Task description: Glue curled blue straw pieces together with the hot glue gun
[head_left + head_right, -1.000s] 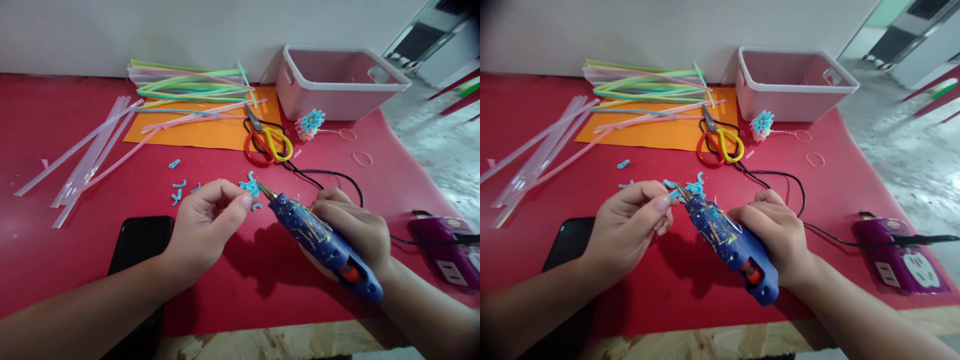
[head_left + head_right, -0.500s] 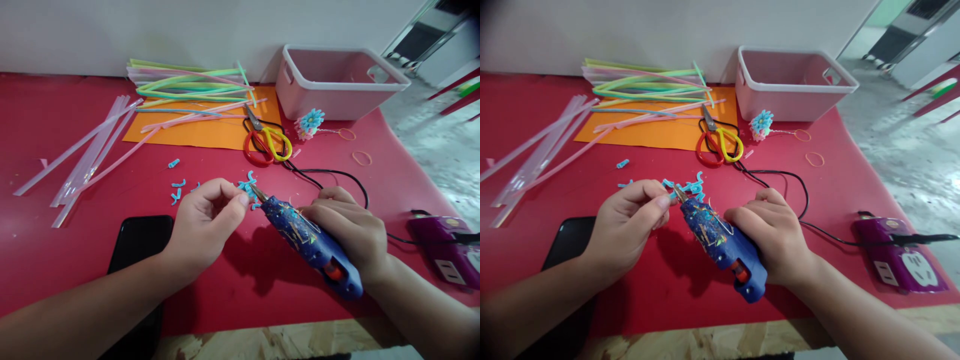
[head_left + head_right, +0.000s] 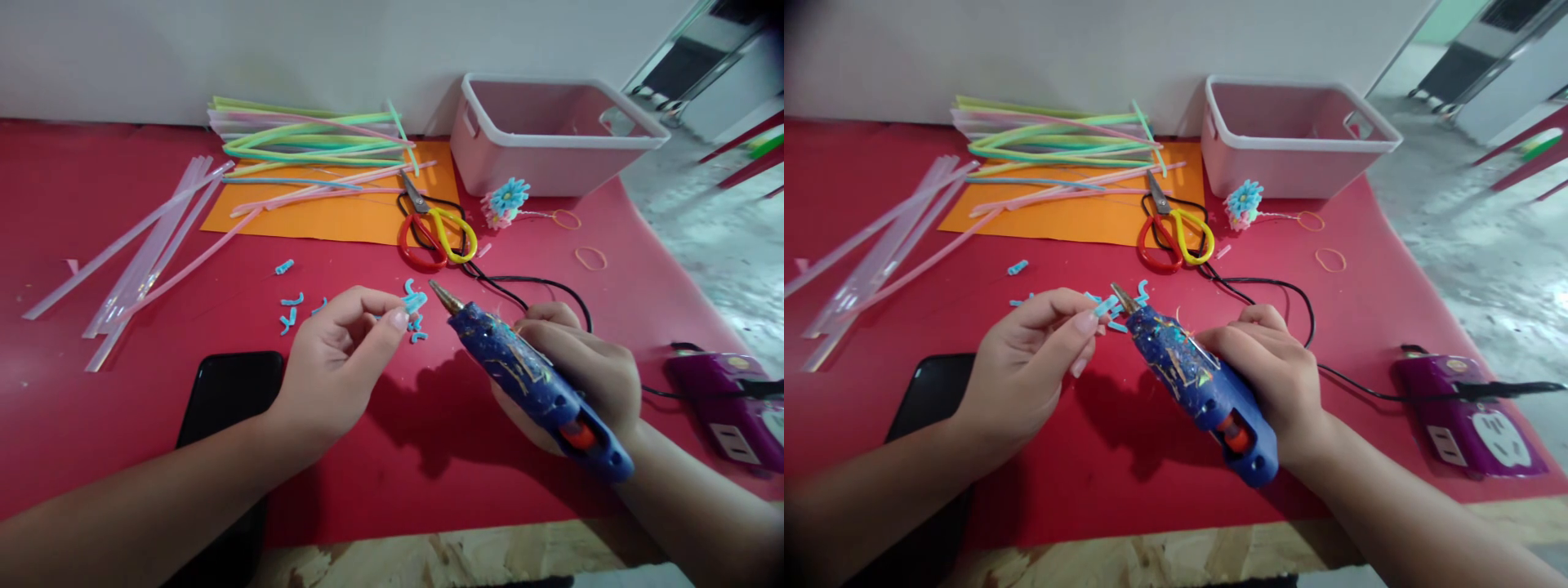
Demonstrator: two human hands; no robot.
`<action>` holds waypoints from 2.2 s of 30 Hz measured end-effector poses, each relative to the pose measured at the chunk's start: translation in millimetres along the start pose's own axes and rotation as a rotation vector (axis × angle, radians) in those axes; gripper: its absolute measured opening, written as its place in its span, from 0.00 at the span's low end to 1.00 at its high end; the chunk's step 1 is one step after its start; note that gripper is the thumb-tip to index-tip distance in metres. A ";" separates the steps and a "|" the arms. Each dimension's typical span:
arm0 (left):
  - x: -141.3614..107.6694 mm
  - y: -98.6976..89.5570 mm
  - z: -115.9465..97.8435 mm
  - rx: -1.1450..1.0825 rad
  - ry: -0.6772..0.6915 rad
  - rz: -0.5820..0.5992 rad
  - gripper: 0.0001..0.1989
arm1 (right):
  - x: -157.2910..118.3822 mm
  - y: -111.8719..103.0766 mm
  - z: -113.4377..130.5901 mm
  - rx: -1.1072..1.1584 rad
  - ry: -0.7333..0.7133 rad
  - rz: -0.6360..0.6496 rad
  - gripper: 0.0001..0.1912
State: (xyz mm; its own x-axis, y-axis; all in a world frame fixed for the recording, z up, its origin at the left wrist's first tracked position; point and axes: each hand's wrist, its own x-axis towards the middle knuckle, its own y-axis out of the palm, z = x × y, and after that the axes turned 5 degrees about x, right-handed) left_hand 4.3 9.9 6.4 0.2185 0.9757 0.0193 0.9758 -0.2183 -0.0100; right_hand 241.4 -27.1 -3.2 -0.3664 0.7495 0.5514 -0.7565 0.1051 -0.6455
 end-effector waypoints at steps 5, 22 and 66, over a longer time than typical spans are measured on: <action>-0.1 0.4 -0.9 -0.026 0.022 0.019 0.05 | 2.5 1.8 0.7 -0.022 -0.021 0.026 0.11; 1.5 -0.8 3.8 -0.278 -0.098 0.073 0.05 | 4.0 0.9 3.0 -0.028 -0.073 0.061 0.03; 4.5 0.8 -10.4 -0.535 -0.396 0.268 0.10 | 3.1 -1.6 3.1 -0.005 -0.075 0.005 0.13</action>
State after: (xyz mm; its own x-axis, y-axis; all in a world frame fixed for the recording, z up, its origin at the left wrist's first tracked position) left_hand 6.1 13.9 16.9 0.5314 0.7993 -0.2807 0.7800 -0.3324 0.5302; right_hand 239.8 -27.0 1.2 -0.4100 0.6989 0.5860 -0.7518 0.1048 -0.6510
